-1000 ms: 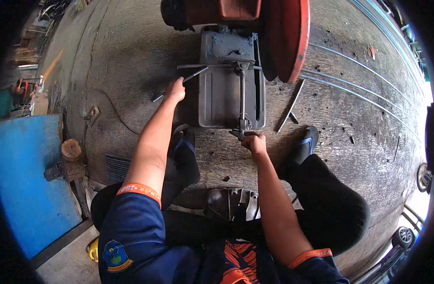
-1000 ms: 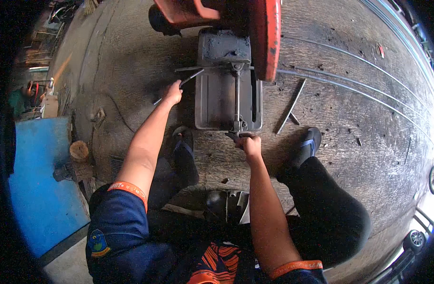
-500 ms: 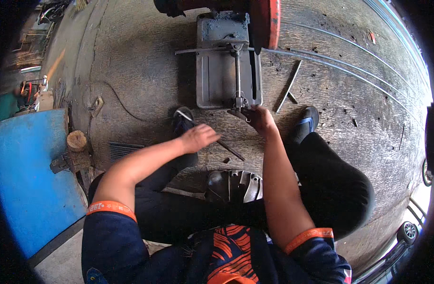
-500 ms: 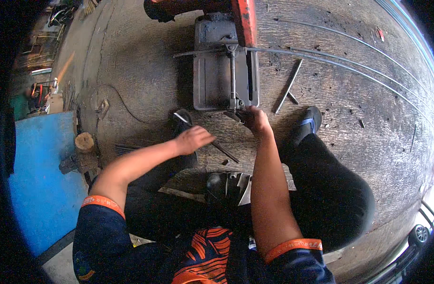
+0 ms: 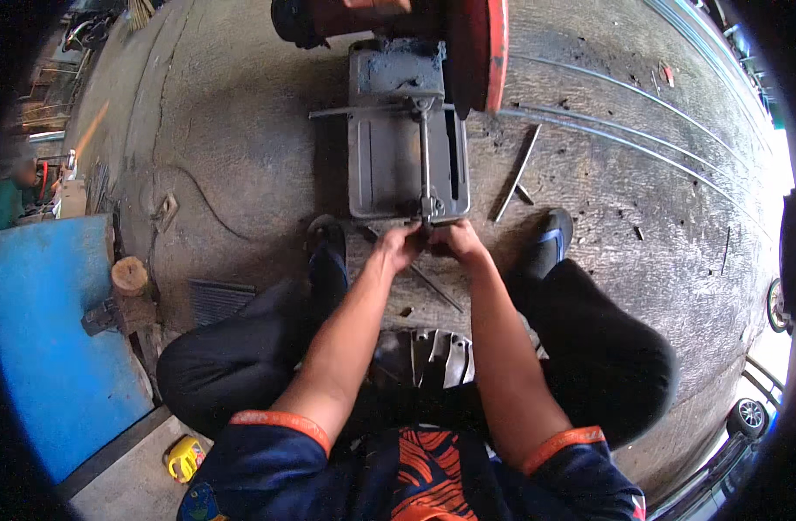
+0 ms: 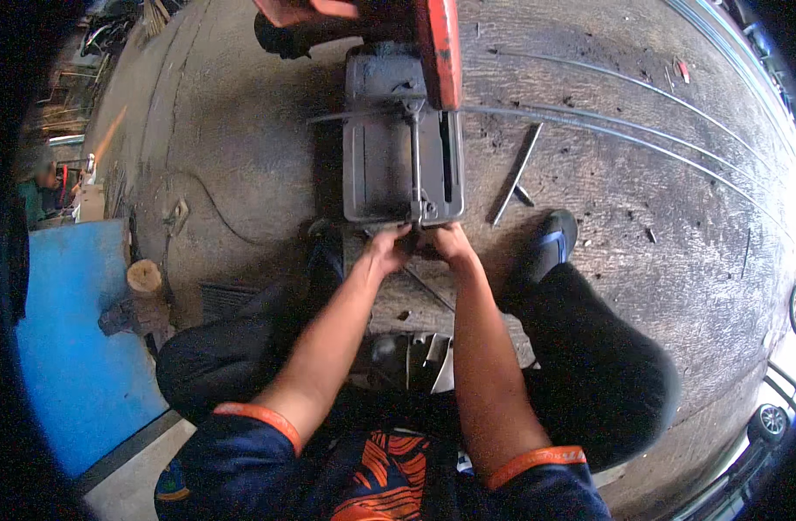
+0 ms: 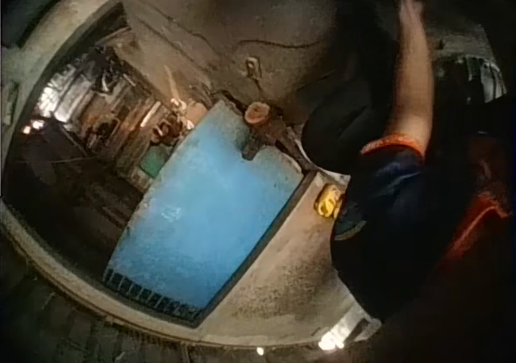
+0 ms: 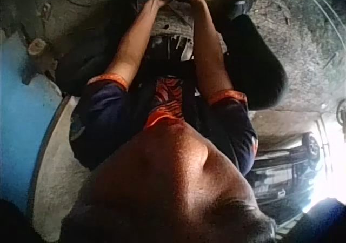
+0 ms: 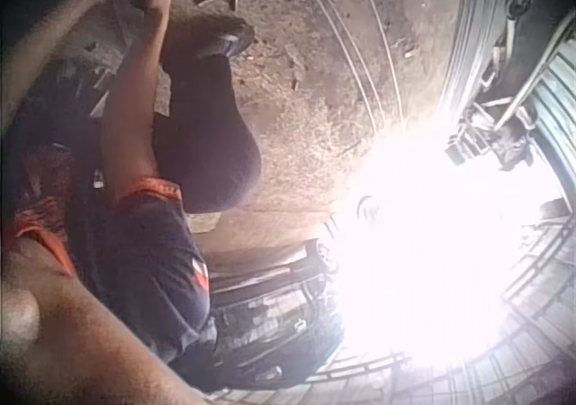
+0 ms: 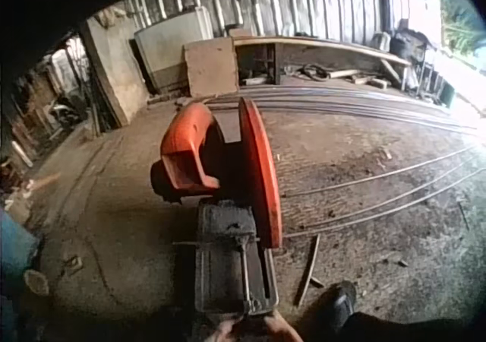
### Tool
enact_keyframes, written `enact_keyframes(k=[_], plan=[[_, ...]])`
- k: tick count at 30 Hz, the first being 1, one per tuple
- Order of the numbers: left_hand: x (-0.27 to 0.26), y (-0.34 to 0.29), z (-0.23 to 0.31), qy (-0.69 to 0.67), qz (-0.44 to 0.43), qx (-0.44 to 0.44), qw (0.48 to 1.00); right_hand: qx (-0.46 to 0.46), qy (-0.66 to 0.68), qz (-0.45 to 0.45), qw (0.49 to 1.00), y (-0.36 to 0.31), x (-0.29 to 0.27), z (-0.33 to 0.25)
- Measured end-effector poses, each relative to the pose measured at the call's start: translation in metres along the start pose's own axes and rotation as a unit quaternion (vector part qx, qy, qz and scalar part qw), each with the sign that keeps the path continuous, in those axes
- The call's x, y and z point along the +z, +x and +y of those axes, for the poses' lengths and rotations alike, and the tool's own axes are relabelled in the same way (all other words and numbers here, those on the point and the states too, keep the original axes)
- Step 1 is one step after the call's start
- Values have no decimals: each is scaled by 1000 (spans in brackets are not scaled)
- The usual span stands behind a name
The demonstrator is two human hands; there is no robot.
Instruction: Cutting metal rods to length using a power chop saw.
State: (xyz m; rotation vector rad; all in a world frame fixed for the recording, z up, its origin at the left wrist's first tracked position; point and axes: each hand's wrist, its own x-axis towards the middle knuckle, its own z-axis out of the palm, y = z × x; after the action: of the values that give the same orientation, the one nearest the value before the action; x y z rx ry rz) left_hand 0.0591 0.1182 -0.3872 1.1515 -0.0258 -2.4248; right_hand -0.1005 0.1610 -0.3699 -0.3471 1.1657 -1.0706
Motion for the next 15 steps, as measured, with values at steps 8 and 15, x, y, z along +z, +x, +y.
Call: enact_keyframes(k=[8,15], plan=[[-23,22,-53,-15,32,139,990,95,108,-70,987,18,-38,36],[-3,15,-13,-218,143,72,963,-141,-29,487,861,-11,74,7]])
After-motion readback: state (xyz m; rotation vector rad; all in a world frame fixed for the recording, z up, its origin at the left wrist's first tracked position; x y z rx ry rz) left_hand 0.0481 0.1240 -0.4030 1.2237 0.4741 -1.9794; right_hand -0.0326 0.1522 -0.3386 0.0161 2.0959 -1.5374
